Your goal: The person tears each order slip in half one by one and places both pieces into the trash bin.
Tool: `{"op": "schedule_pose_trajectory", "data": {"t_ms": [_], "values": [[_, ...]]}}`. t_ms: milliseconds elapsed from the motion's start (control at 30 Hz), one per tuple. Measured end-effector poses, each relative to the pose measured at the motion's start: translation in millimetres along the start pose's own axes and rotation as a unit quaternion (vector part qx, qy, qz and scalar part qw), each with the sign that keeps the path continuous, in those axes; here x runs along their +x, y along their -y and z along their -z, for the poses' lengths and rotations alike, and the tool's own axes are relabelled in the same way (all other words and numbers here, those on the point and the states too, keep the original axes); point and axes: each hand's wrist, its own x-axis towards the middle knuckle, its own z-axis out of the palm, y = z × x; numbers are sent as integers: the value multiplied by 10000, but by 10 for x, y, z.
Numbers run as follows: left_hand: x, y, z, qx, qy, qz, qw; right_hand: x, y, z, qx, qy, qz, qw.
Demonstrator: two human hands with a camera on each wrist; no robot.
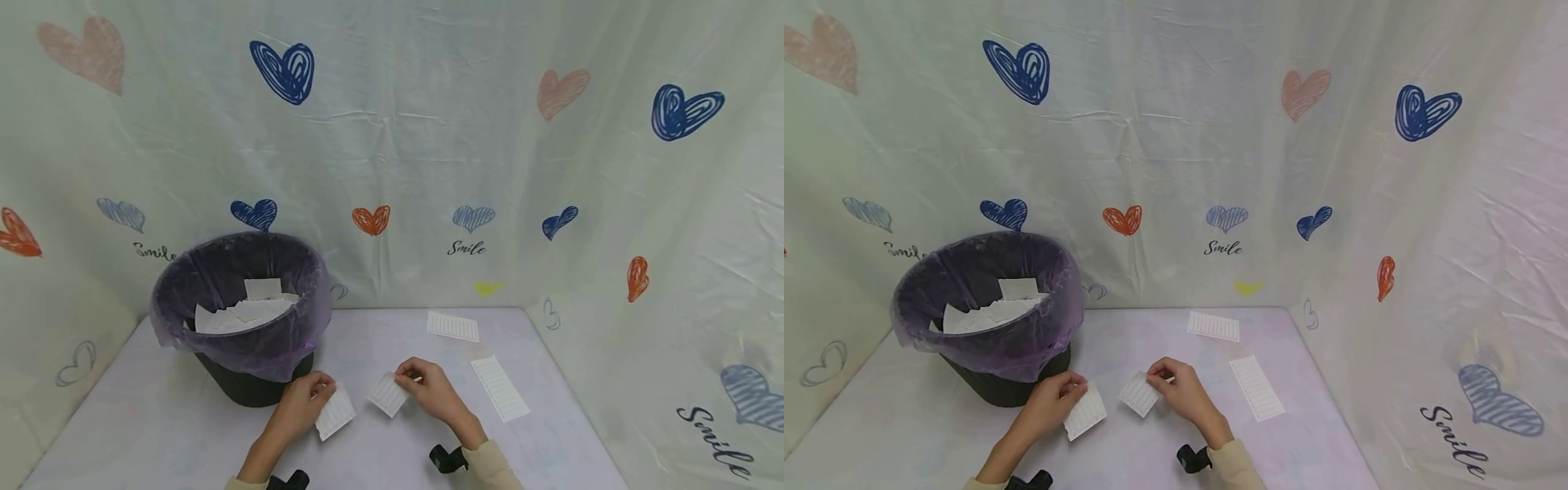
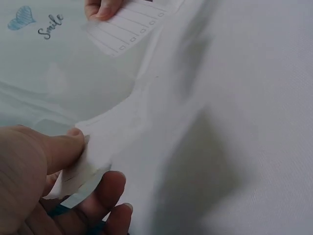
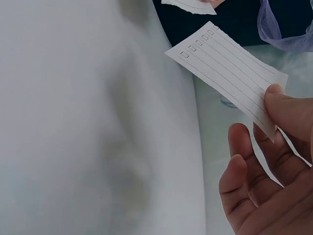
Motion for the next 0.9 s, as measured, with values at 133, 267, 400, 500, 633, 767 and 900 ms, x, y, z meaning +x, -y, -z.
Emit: {"op": "schedule_pose_trajectory", "data": {"t_ms": [133,267,400,500,633,767,900], "values": [[-24,-99,7,121,97,-298,9994,20,36,59,-14,-29,48,10000],[-38,-204,54,568,291,-832,9945,47,97,113,-25,-63,17,10000],[-73,-339,166,910,381,-1266,9870,97,172,154,-146,-175,46,9997],[-113,-480,272,1044,376,-1475,9828,135,243,181,-225,-250,120,9994],[-163,-652,405,1111,336,-1735,9780,200,366,199,-267,-336,304,9986],[-248,-802,541,921,297,-1943,9762,280,511,208,-256,-412,514,9975],[-352,-952,677,779,134,-2220,9718,356,657,231,-214,-423,662,9967]]}}
